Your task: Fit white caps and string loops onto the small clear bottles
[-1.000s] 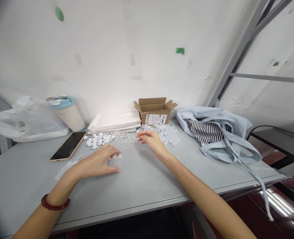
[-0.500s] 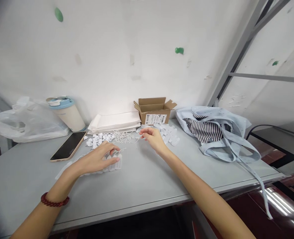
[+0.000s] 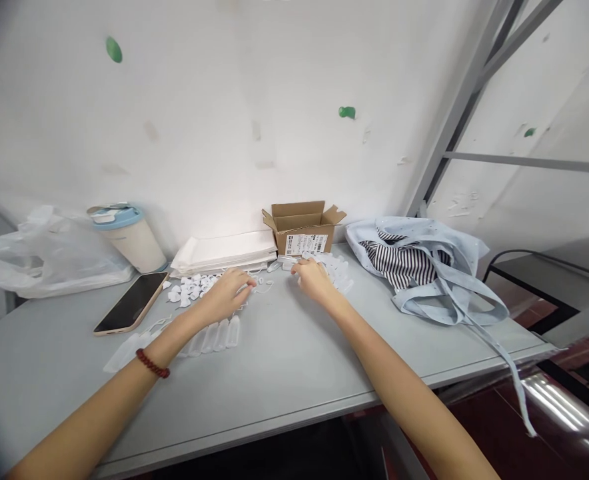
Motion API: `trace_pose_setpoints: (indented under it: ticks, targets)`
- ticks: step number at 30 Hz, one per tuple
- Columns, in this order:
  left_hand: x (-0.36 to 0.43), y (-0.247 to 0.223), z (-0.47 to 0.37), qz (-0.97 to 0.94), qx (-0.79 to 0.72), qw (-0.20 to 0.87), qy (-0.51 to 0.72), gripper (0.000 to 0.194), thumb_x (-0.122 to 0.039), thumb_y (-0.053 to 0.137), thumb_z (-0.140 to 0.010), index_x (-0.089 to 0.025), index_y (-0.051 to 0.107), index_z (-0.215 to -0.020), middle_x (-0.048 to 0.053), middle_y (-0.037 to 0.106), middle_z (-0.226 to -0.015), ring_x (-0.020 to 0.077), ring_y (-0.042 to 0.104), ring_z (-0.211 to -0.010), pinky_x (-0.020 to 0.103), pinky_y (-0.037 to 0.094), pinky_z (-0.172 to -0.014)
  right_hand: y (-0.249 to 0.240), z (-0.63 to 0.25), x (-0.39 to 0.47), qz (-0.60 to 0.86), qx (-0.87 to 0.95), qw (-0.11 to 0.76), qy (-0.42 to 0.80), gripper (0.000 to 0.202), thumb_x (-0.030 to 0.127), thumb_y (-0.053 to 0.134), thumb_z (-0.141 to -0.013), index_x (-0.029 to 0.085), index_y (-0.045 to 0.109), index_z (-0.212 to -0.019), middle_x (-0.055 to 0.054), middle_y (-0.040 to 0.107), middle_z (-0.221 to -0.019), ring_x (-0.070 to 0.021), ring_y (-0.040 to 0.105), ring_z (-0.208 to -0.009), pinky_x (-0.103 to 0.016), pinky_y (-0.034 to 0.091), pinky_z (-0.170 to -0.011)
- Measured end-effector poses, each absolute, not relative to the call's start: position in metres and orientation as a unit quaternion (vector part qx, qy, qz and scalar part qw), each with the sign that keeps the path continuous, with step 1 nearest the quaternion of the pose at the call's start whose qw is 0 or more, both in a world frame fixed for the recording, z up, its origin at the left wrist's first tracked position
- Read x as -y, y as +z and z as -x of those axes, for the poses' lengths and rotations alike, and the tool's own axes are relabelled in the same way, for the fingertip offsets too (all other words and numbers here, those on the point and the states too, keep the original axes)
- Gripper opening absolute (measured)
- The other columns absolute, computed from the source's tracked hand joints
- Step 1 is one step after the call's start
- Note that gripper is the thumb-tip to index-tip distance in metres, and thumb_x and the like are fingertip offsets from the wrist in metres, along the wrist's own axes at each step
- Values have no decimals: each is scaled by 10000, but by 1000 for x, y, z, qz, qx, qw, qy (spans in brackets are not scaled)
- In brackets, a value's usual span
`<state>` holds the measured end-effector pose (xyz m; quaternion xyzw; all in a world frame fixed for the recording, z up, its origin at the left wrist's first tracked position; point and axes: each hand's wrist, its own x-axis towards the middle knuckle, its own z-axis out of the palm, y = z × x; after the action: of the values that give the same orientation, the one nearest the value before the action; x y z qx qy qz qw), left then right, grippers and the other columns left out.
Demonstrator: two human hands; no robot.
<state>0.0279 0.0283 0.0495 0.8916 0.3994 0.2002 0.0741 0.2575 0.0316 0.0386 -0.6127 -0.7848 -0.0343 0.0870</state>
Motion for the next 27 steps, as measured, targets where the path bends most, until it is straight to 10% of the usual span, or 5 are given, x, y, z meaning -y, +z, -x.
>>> trace_pose_setpoints:
  ticks: [19,27]
  targets:
    - [-46,60,-60,-873,-430,74,220,214,-155,471,-790,-151,683,-821,100,681,-893,255,580,-924,338,446,-808,32,-251,-26,585,800,-12,-131,297,32,446,-840,126,666,-1017,-178,623,-1056,-319,513,-1043,-391,379,-815]
    - [-31,64,-19,-743,-476,300,362,230,-358,560,-736,-163,669,-792,39,682,-770,179,581,-689,288,421,-668,26,-238,-22,498,826,259,-50,325,0,405,-835,125,575,-1082,-147,589,-1075,-228,559,-981,-342,463,-799]
